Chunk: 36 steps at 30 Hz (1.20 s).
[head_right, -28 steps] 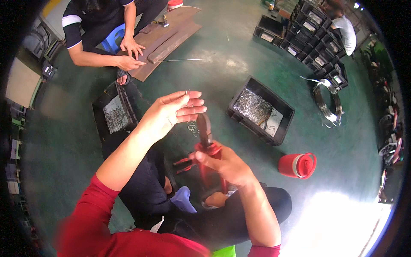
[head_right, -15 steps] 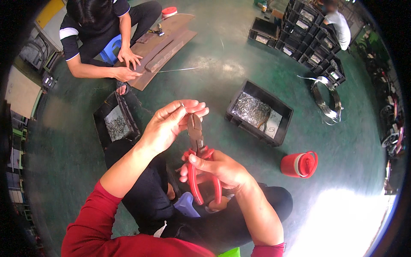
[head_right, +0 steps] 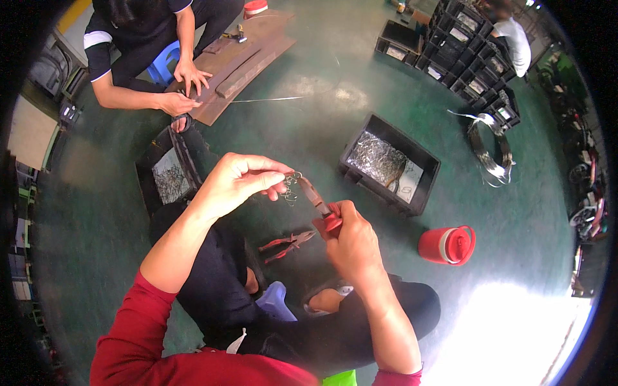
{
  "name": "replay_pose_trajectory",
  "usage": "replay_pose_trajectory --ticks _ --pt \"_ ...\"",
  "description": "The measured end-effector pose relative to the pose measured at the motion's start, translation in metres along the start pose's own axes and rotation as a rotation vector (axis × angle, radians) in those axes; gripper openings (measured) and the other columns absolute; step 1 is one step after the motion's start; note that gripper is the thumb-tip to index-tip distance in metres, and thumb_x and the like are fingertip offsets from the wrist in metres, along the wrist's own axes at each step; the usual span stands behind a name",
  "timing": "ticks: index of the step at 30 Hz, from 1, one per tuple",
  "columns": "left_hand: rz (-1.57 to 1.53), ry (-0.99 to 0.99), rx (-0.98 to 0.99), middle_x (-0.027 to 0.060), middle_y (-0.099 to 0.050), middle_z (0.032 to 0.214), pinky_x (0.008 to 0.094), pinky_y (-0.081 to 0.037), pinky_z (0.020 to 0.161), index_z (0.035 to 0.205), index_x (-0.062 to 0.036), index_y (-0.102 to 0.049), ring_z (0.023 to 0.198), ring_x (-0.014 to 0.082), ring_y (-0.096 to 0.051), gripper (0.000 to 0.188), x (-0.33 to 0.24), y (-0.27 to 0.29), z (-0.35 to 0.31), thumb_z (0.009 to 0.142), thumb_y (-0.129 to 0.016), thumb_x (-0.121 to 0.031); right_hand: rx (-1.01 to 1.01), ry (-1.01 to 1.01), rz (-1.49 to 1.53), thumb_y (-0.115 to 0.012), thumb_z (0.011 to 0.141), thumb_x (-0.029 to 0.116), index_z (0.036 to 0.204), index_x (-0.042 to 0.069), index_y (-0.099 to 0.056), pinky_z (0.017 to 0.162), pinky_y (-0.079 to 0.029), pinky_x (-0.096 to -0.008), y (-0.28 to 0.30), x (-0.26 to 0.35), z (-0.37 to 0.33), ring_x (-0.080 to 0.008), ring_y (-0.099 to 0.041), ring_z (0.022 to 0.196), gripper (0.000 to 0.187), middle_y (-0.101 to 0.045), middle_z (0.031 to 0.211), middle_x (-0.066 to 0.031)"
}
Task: The person sits on a low stool and repeatedly picks up small metal wire pieces from the floor. Using red-handled pliers, they bend each piece into a loop and place it into a black plastic bin. A coworker works on a wooden board in the background.
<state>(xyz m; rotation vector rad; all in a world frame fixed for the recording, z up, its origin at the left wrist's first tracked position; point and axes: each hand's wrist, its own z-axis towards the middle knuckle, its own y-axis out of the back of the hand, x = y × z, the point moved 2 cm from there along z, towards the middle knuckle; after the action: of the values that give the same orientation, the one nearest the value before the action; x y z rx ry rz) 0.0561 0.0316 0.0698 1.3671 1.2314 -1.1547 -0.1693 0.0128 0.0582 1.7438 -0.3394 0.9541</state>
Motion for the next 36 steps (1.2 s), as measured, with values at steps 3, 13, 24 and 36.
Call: replay_pose_trajectory --ticks 3,13,24,36 --pt "-0.003 -0.037 -0.048 0.0101 -0.069 0.085 0.0254 -0.054 0.071 0.105 0.0056 -0.066 0.075 0.0127 -0.066 0.018 -0.001 -0.005 -0.002 0.094 -0.062 -0.008 0.04 -0.035 0.033 -0.072 0.087 0.017 0.1 0.0 -0.056 0.073 -0.05 -0.0353 -0.002 -0.002 0.002 -0.0265 -0.066 0.077 0.027 -0.067 0.082 -0.016" --pt "0.019 0.053 0.019 0.0066 -0.068 0.083 0.0227 -0.045 0.057 0.111 0.0 -0.061 0.064 0.011 -0.064 0.027 0.001 -0.011 -0.013 0.103 -0.049 -0.023 0.093 -0.085 0.027 -0.07 0.088 0.02 0.101 0.0 -0.057 0.074 -0.049 -0.038 -0.004 -0.005 0.002 -0.0301 -0.065 0.081 0.027 -0.068 0.084 -0.0182" --pt "0.176 0.117 0.147 -0.0009 -0.054 0.063 0.0218 -0.041 0.053 0.084 -0.0007 -0.063 0.056 0.006 -0.05 0.044 0.009 -0.017 -0.014 0.105 -0.043 -0.034 0.093 -0.112 0.045 -0.07 0.089 0.021 0.101 0.0 -0.057 0.073 -0.049 -0.0346 -0.003 -0.007 -0.002 -0.0228 -0.066 0.076 0.027 -0.067 0.081 -0.0144" --pt "-0.283 0.255 0.16 -0.0046 -0.045 0.061 0.0216 -0.026 0.047 0.071 -0.0049 -0.058 0.051 0.0036 -0.034 0.041 0.016 -0.016 -0.014 0.1 -0.051 -0.032 -0.167 0.147 -0.243 -0.069 0.087 0.015 0.102 0.004 -0.052 0.069 -0.049 -0.0452 -0.01 -0.017 -0.003 -0.0395 -0.064 0.084 0.026 -0.065 0.088 -0.018"
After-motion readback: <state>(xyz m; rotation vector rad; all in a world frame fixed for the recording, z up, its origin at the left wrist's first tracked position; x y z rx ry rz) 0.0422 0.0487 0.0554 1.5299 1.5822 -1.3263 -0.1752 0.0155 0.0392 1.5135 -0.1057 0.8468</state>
